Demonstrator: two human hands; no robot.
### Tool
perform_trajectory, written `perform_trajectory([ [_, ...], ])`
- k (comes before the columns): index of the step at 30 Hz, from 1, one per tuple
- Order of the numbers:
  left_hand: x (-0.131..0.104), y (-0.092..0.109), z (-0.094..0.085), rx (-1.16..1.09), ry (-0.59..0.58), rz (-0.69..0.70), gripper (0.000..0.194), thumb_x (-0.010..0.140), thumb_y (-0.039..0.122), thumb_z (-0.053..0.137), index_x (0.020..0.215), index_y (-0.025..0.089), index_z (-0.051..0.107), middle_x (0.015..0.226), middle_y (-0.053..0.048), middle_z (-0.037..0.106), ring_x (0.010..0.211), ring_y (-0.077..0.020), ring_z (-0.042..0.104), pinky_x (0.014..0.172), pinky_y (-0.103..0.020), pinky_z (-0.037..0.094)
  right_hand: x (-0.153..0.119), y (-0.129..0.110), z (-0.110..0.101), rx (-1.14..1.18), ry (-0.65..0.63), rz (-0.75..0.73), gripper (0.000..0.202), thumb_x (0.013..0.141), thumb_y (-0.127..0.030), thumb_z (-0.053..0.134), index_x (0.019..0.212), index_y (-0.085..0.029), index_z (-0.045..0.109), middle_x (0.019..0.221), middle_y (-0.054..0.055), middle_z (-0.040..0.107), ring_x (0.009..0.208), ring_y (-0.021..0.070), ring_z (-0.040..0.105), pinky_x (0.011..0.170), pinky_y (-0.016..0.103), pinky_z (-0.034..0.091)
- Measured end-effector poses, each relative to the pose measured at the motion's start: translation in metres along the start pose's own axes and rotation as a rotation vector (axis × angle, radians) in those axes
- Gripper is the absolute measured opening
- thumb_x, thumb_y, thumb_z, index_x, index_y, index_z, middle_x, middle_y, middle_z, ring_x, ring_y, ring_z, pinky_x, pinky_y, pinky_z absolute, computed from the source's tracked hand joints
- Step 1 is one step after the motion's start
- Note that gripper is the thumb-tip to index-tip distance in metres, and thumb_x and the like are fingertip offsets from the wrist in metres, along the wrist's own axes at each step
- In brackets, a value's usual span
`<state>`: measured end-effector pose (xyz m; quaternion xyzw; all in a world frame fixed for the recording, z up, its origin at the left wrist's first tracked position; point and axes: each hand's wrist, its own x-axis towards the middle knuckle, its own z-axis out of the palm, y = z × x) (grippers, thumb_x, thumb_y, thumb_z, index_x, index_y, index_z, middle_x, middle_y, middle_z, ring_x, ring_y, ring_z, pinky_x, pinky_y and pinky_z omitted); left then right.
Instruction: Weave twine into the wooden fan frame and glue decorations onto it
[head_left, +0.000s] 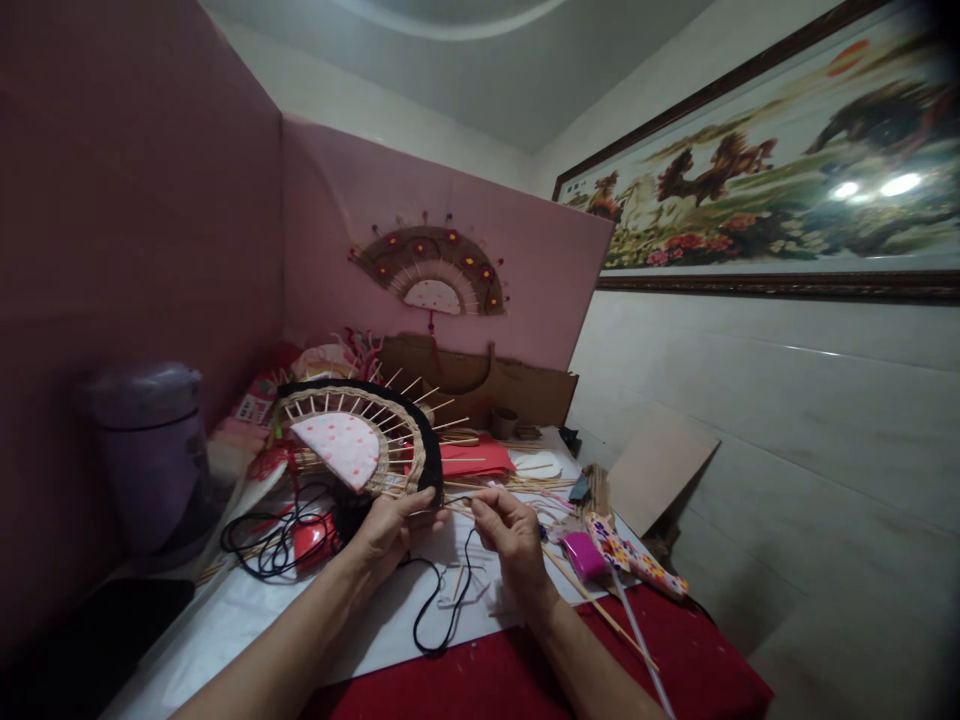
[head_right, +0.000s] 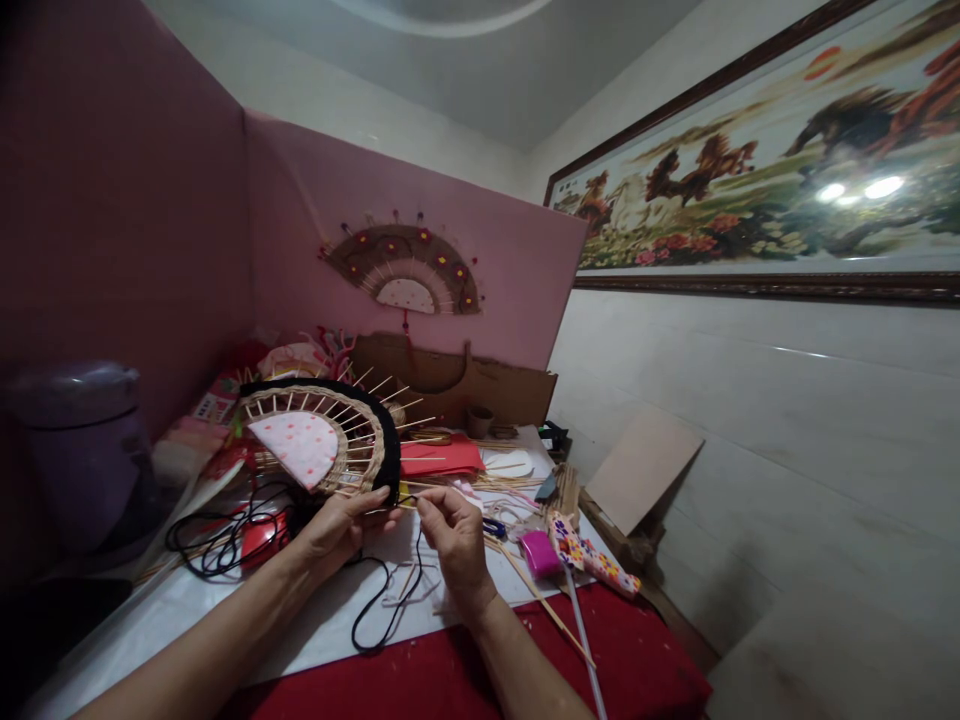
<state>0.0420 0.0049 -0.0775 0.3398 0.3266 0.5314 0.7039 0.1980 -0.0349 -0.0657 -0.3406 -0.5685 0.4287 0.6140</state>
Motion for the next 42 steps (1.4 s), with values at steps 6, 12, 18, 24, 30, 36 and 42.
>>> perform_trajectory([
  [6,-0.0011,0.0022,0.0023,0.002,0.036,-0.001,0.016,0.073,0.009,0.067,0.088,0.009,0.064,0.076,-0.01,0.072,0.057,-0.0157,0.067,0.052,-0.023,0.055,-0.0013,-0.0028,-0.0008,-0.007,-0.002,-0.004,0.024,0.076,-0.04,0.064,0.073,-0.016,0.061,0.052,-0.006,0.038,0.046,0.0059,0.027,0.043,0.021,0.02],
  [12,-0.0039,0.0034,0.0046,0.016,0.044,-0.004,0.015,0.076,0.007,0.063,0.091,0.008,0.062,0.076,-0.011,0.072,0.06,-0.0167,0.068,0.054,-0.024,0.055,-0.0024,0.0005,-0.002,-0.093,-0.035,-0.052,0.022,0.078,-0.038,0.063,0.076,-0.016,0.065,0.054,-0.005,0.041,0.048,0.0067,0.029,0.045,0.022,0.023],
  [18,-0.0019,0.0012,0.0028,0.05,0.052,-0.043,0.012,0.079,0.011,0.062,0.089,0.006,0.061,0.072,-0.013,0.071,0.059,-0.0167,0.068,0.051,-0.022,0.055,-0.0041,0.0031,-0.0015,-0.128,-0.092,-0.083,0.02,0.08,-0.036,0.061,0.078,-0.017,0.066,0.058,-0.003,0.047,0.052,0.0083,0.035,0.05,0.022,0.029],
  [24,-0.003,0.0046,0.0052,0.024,0.072,-0.02,0.014,0.078,0.006,0.061,0.091,0.006,0.061,0.072,-0.012,0.071,0.056,-0.0148,0.066,0.05,-0.021,0.055,-0.0045,0.0006,-0.0022,-0.173,-0.032,-0.09,0.021,0.079,-0.036,0.061,0.074,-0.015,0.063,0.06,-0.003,0.048,0.054,0.0087,0.036,0.05,0.022,0.029],
  [30,-0.0011,0.0036,0.0047,-0.003,0.108,-0.015,0.011,0.076,0.004,0.062,0.087,0.007,0.062,0.069,-0.009,0.07,0.053,-0.0139,0.065,0.049,-0.022,0.055,-0.0014,-0.0006,-0.0024,-0.238,0.088,-0.105,0.024,0.077,-0.036,0.061,0.066,-0.015,0.058,0.057,-0.003,0.045,0.054,0.0093,0.037,0.051,0.022,0.03],
  [36,0.0009,0.0016,0.0015,-0.004,0.111,-0.013,0.007,0.075,0.006,0.064,0.082,0.008,0.062,0.067,-0.008,0.069,0.055,-0.0152,0.066,0.05,-0.022,0.055,0.0016,0.0033,-0.0049,-0.367,0.185,-0.11,0.027,0.078,-0.039,0.06,0.066,-0.015,0.057,0.056,-0.003,0.045,0.053,0.01,0.035,0.05,0.023,0.029],
  [42,-0.0003,0.0026,0.0028,0.005,0.084,-0.013,0.012,0.076,0.007,0.064,0.088,0.009,0.062,0.073,-0.008,0.071,0.058,-0.0167,0.067,0.05,-0.023,0.054,0.0026,0.0061,-0.0074,-0.427,0.223,-0.136,0.029,0.079,-0.041,0.058,0.066,-0.016,0.057,0.054,-0.004,0.042,0.052,0.0099,0.034,0.049,0.023,0.029],
])
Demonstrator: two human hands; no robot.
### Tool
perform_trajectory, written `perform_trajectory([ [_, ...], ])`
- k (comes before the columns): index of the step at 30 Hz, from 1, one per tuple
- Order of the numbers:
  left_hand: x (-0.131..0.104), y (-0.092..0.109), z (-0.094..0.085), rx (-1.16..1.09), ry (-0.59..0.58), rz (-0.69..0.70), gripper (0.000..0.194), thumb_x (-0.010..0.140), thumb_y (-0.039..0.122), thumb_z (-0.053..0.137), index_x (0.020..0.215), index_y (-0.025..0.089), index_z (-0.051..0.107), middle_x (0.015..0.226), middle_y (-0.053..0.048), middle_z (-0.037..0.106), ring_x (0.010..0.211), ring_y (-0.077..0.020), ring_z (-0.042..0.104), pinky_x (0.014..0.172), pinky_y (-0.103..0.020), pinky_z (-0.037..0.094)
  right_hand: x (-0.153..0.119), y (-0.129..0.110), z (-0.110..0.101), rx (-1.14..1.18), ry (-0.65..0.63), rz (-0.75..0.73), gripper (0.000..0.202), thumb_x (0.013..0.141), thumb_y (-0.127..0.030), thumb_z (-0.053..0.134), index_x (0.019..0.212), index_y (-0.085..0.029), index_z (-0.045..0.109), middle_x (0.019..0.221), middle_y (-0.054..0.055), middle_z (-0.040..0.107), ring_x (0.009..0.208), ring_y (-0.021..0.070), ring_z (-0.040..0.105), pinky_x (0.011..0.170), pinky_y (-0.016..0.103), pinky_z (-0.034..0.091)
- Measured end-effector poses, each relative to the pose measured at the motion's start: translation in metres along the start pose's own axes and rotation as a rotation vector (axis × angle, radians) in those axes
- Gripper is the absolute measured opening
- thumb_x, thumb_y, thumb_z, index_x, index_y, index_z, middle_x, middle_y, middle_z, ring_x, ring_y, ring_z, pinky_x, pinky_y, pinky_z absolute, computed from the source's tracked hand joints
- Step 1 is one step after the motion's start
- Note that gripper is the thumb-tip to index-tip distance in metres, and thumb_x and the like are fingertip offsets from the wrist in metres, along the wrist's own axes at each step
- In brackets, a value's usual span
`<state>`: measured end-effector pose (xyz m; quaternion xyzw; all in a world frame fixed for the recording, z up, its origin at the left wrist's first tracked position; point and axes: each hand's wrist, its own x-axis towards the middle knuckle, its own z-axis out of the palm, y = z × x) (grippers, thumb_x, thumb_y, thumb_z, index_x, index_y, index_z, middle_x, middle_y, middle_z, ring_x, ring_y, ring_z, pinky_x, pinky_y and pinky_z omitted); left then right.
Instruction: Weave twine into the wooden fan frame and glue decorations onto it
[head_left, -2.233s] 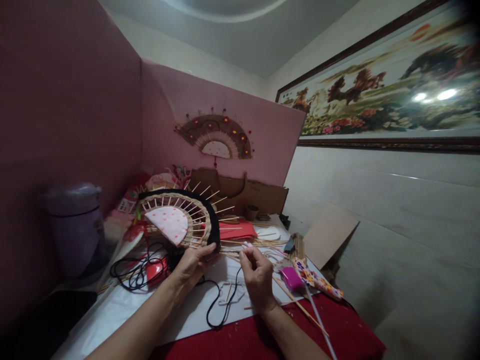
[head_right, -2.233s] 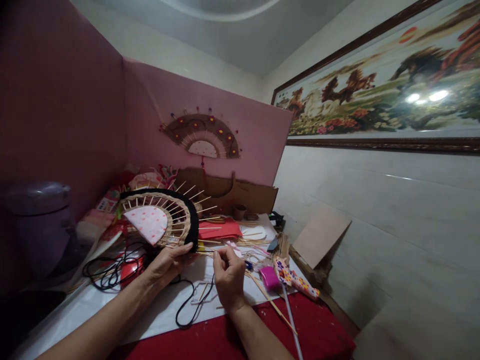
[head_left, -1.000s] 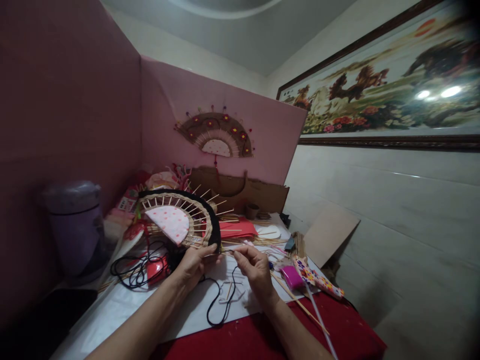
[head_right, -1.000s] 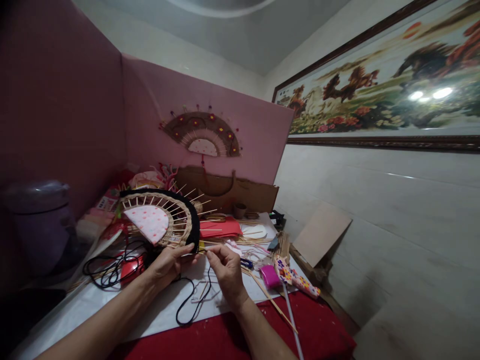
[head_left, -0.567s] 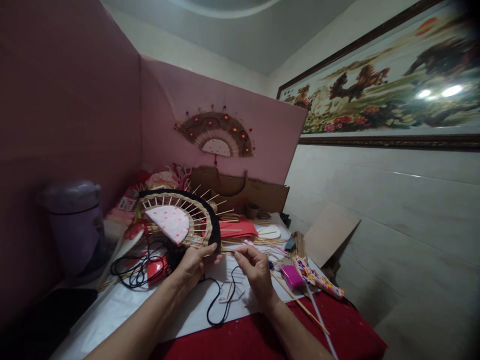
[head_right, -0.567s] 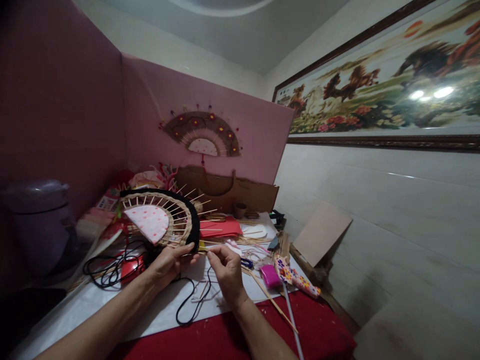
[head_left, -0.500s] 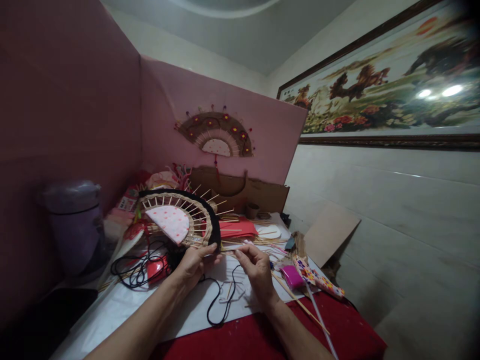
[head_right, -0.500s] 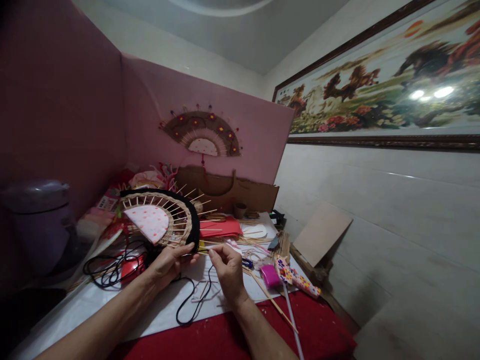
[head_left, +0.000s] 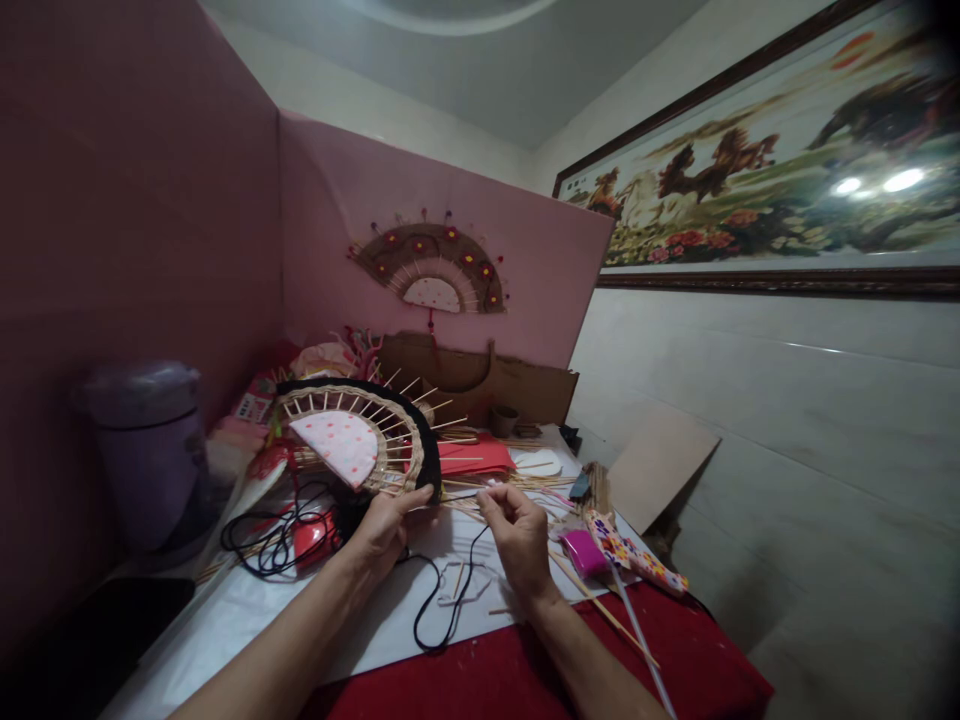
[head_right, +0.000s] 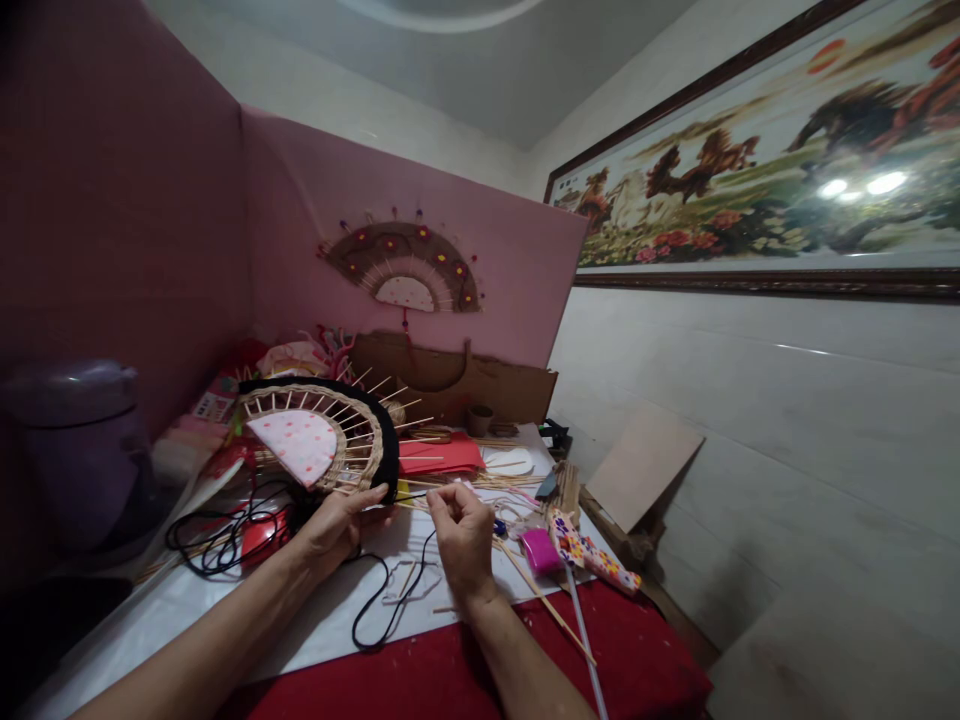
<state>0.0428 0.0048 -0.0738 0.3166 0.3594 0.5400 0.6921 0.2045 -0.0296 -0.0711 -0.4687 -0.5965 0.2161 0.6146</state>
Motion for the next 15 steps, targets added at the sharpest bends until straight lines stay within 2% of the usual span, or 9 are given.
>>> perform_trajectory([
  [7,0.0028,-0.0027,-0.0027,-0.051,-0.028,0.038,0.015,0.072,0.005,0.066,0.086,0.01,0.063,0.075,-0.009,0.072,0.064,-0.0178,0.069,0.058,-0.026,0.057,0.002,0.0056,-0.0005,-0.047,0.039,0.001,0.029,0.078,-0.04,0.059,0.063,-0.016,0.057,0.051,-0.005,0.04,0.049,0.0091,0.032,0.046,0.022,0.027],
  [15,0.0039,-0.0037,-0.0046,-0.053,-0.034,0.029,0.019,0.07,0.007,0.068,0.089,0.01,0.064,0.081,-0.011,0.073,0.065,-0.0187,0.069,0.058,-0.025,0.057,0.0013,0.0047,0.0001,-0.055,0.037,0.018,0.03,0.078,-0.042,0.059,0.062,-0.016,0.056,0.051,-0.005,0.039,0.049,0.009,0.031,0.046,0.022,0.026],
])
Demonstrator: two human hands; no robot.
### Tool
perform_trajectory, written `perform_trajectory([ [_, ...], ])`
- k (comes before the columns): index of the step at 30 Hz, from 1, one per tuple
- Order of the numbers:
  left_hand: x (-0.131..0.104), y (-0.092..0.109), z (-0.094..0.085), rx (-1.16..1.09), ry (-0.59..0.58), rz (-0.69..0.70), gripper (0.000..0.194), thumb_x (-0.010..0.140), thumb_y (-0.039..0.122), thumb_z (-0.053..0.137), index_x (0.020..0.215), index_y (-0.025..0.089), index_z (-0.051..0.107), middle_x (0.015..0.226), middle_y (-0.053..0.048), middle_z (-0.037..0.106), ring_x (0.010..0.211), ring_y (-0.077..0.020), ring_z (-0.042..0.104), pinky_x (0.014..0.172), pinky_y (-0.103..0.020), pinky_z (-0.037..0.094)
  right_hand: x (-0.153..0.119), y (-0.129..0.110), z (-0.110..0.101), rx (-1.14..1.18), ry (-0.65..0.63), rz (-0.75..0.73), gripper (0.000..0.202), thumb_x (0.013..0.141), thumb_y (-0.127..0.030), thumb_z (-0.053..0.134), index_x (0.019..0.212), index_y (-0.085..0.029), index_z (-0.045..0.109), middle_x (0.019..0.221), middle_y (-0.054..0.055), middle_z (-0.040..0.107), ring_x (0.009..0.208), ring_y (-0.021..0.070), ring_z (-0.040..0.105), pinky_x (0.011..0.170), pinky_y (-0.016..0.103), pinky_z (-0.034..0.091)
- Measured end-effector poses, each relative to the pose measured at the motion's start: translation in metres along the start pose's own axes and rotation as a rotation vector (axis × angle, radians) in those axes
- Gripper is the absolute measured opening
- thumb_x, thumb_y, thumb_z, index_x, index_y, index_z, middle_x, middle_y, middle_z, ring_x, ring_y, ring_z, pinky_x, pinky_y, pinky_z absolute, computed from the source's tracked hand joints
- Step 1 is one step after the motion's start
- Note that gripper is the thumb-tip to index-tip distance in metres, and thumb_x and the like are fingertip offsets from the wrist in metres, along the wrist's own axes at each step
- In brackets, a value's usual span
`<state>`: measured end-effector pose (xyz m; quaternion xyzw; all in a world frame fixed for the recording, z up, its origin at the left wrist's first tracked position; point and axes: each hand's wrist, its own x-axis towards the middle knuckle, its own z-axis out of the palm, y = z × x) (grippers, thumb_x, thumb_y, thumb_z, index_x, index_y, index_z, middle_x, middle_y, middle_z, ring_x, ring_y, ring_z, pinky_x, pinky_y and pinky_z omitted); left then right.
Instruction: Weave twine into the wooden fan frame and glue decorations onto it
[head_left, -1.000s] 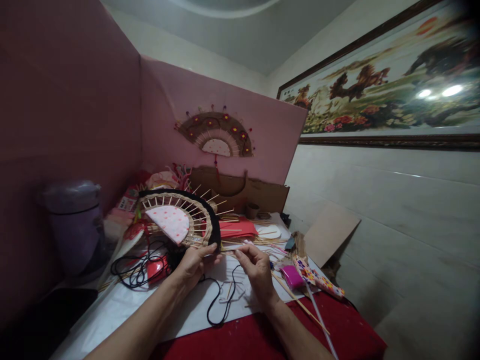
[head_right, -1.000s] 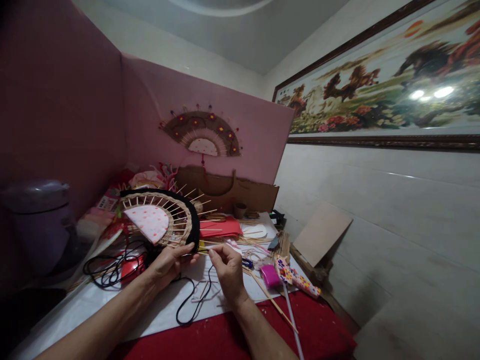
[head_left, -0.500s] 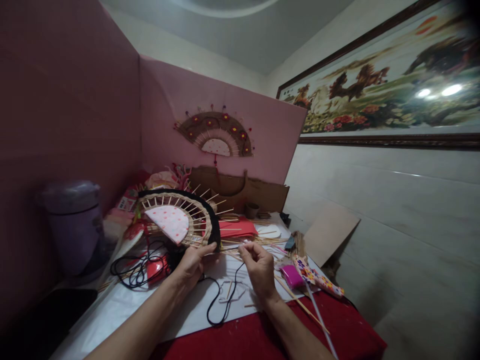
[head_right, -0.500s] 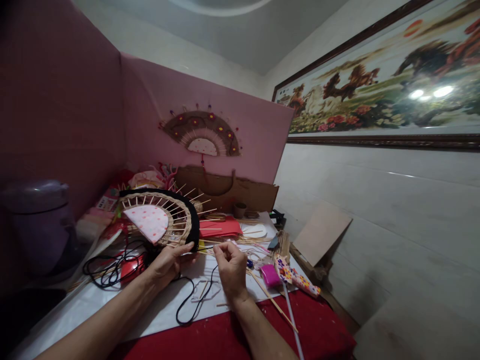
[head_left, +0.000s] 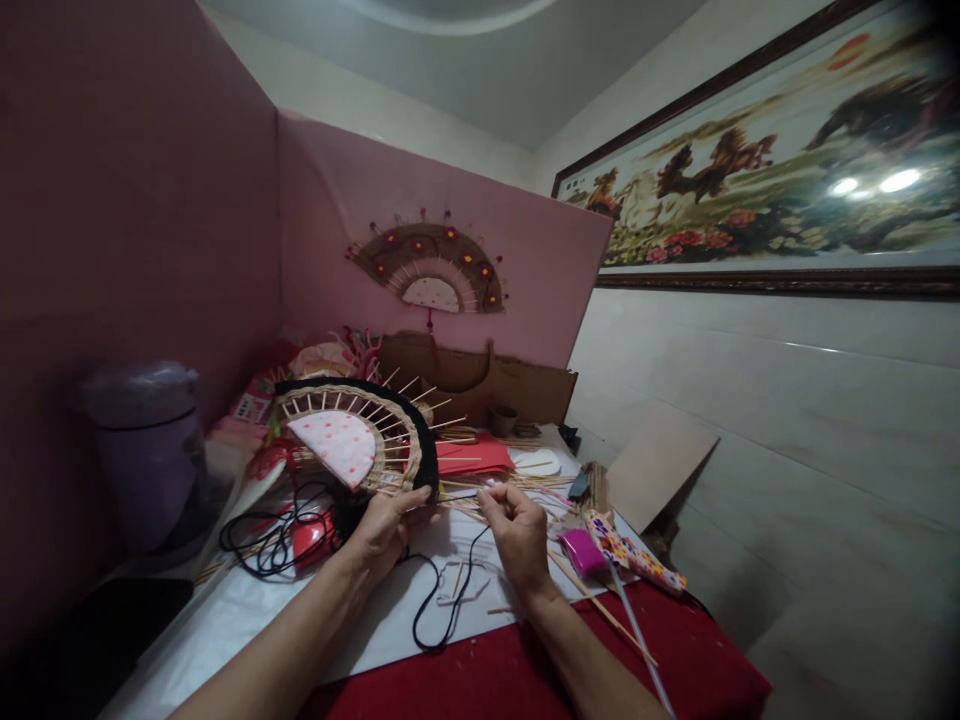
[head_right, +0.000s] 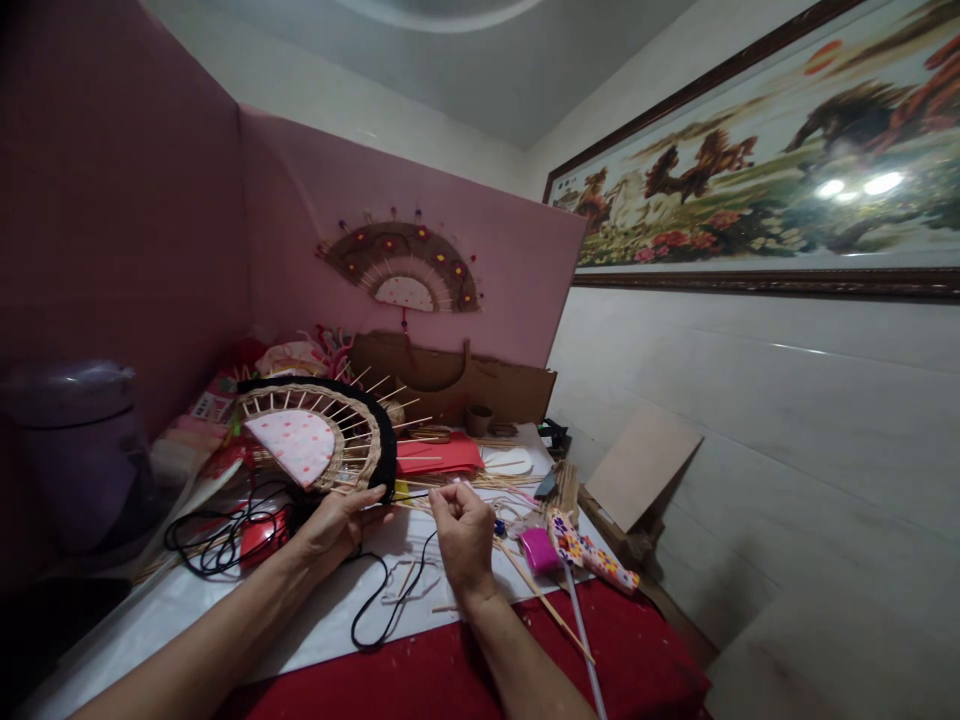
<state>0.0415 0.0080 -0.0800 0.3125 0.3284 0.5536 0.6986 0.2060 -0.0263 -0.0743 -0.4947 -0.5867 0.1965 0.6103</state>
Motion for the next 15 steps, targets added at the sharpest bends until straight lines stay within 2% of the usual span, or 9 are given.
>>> perform_trajectory([
  [9,0.0007,-0.0004,0.0004,0.012,0.002,-0.002,0.017,0.075,0.006,0.064,0.091,0.009,0.062,0.078,-0.01,0.072,0.066,-0.0181,0.069,0.055,-0.023,0.055,-0.0013,0.0001,0.0002,-0.038,-0.02,-0.009,0.031,0.079,-0.043,0.059,0.063,-0.016,0.057,0.049,-0.006,0.036,0.046,0.0086,0.028,0.045,0.022,0.023],
  [15,-0.0009,0.0003,0.002,0.009,0.032,0.012,0.022,0.071,0.005,0.067,0.092,0.009,0.061,0.077,-0.01,0.072,0.061,-0.0169,0.068,0.047,-0.02,0.051,0.0005,0.0036,-0.0005,-0.084,0.013,0.006,0.034,0.078,-0.046,0.058,0.061,-0.017,0.056,0.048,-0.006,0.037,0.047,0.0093,0.031,0.046,0.022,0.025],
])
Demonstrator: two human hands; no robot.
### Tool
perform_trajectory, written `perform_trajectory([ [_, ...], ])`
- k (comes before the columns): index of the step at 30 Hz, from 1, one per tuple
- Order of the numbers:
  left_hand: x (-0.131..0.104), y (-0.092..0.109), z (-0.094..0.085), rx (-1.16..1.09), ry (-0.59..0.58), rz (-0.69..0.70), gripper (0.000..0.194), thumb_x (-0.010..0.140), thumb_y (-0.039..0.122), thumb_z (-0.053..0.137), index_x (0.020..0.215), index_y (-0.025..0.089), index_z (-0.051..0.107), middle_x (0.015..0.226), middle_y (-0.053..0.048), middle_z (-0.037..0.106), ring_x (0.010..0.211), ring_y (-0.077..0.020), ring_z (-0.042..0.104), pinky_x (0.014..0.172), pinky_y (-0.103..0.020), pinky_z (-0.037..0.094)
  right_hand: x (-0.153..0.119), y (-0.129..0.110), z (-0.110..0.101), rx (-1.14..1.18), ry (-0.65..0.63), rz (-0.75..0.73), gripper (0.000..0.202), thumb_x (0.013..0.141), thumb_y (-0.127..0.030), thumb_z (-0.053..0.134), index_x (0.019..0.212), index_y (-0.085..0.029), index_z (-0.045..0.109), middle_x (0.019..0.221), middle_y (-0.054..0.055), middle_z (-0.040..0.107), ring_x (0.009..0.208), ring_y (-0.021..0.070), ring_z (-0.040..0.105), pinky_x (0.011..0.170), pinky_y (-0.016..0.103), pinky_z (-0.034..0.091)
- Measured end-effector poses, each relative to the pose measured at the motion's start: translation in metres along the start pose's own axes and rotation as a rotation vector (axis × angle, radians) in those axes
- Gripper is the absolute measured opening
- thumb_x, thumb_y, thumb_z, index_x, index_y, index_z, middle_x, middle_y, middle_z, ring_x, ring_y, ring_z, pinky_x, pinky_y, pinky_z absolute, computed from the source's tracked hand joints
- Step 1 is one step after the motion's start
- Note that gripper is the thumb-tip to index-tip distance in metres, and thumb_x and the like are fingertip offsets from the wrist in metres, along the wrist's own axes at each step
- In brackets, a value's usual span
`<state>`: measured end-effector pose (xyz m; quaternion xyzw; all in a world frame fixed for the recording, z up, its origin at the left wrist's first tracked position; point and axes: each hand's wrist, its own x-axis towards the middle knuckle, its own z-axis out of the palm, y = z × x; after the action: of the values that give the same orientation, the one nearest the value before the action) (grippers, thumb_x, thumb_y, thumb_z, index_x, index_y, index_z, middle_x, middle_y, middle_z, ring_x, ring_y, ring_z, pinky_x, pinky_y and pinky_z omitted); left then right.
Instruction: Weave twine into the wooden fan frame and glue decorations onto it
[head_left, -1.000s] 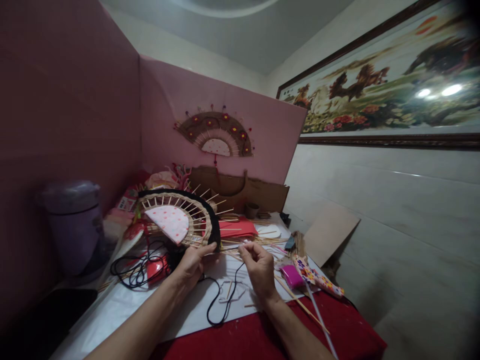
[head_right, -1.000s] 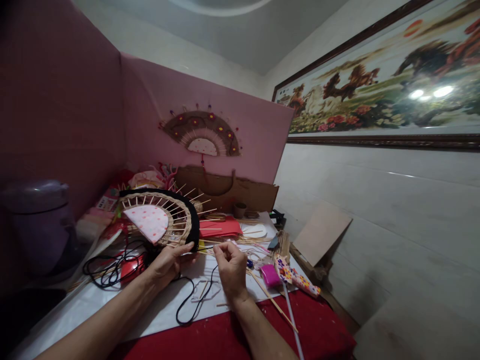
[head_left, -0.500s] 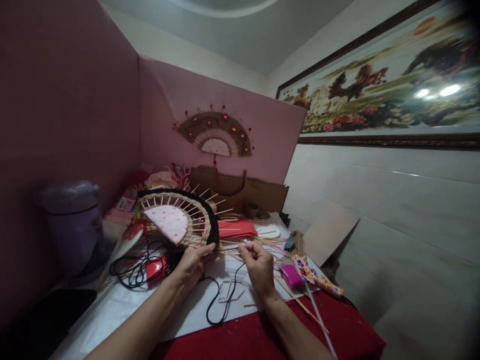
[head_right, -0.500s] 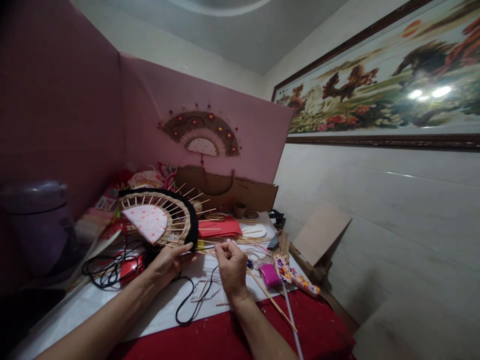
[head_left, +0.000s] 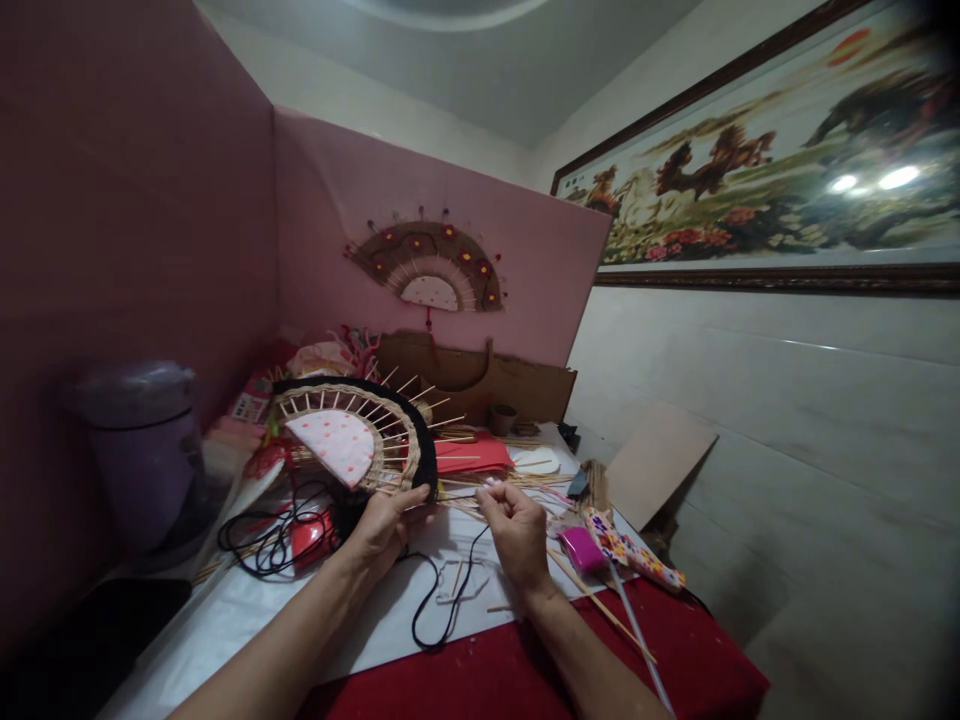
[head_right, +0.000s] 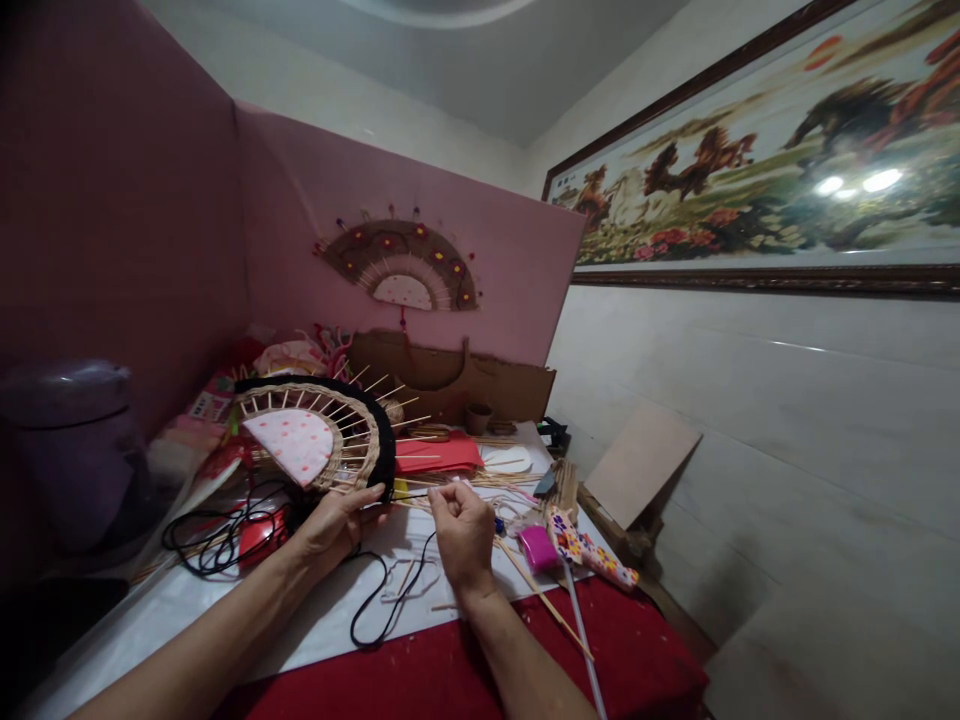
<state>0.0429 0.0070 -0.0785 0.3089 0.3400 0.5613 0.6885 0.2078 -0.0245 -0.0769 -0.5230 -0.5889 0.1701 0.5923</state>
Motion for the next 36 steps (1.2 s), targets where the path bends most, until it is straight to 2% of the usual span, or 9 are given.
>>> perform_trajectory([
  [6,-0.003,0.003,0.002,0.013,0.006,-0.007,0.019,0.069,0.007,0.07,0.085,0.01,0.061,0.074,-0.009,0.071,0.057,-0.0164,0.067,0.041,-0.018,0.046,0.004,0.006,-0.001,-0.071,0.04,-0.008,0.033,0.078,-0.047,0.059,0.063,-0.017,0.059,0.048,-0.006,0.038,0.047,0.0094,0.032,0.046,0.022,0.025],
  [14,0.002,-0.001,-0.001,-0.003,-0.021,0.006,0.025,0.066,0.009,0.072,0.089,0.011,0.06,0.078,-0.009,0.071,0.058,-0.0164,0.067,0.037,-0.017,0.04,0.007,0.012,-0.001,-0.114,0.044,-0.002,0.036,0.078,-0.051,0.058,0.063,-0.018,0.059,0.047,-0.006,0.039,0.046,0.0103,0.033,0.046,0.023,0.025],
  [19,-0.001,0.001,0.0,0.0,-0.037,-0.001,0.02,0.07,0.008,0.068,0.088,0.01,0.061,0.075,-0.008,0.071,0.057,-0.0157,0.067,0.038,-0.017,0.042,0.007,0.014,-0.001,-0.129,0.05,-0.018,0.036,0.078,-0.051,0.057,0.062,-0.019,0.059,0.046,-0.005,0.04,0.046,0.0104,0.034,0.046,0.023,0.025],
  [28,0.0,0.001,-0.001,-0.008,-0.063,0.01,0.027,0.068,0.01,0.07,0.094,0.013,0.062,0.076,-0.008,0.072,0.06,-0.0168,0.068,0.04,-0.017,0.043,0.007,0.017,0.0,-0.172,0.038,-0.021,0.034,0.077,-0.049,0.059,0.063,-0.019,0.062,0.046,-0.005,0.043,0.045,0.0107,0.036,0.046,0.023,0.026],
  [36,-0.001,0.002,0.0,-0.004,-0.043,-0.004,0.024,0.07,0.008,0.068,0.092,0.012,0.061,0.078,-0.008,0.072,0.059,-0.0163,0.068,0.04,-0.017,0.043,0.007,0.013,-0.001,-0.154,0.052,-0.028,0.037,0.081,-0.051,0.054,0.066,-0.018,0.06,0.047,-0.005,0.041,0.047,0.0109,0.035,0.048,0.023,0.025],
])
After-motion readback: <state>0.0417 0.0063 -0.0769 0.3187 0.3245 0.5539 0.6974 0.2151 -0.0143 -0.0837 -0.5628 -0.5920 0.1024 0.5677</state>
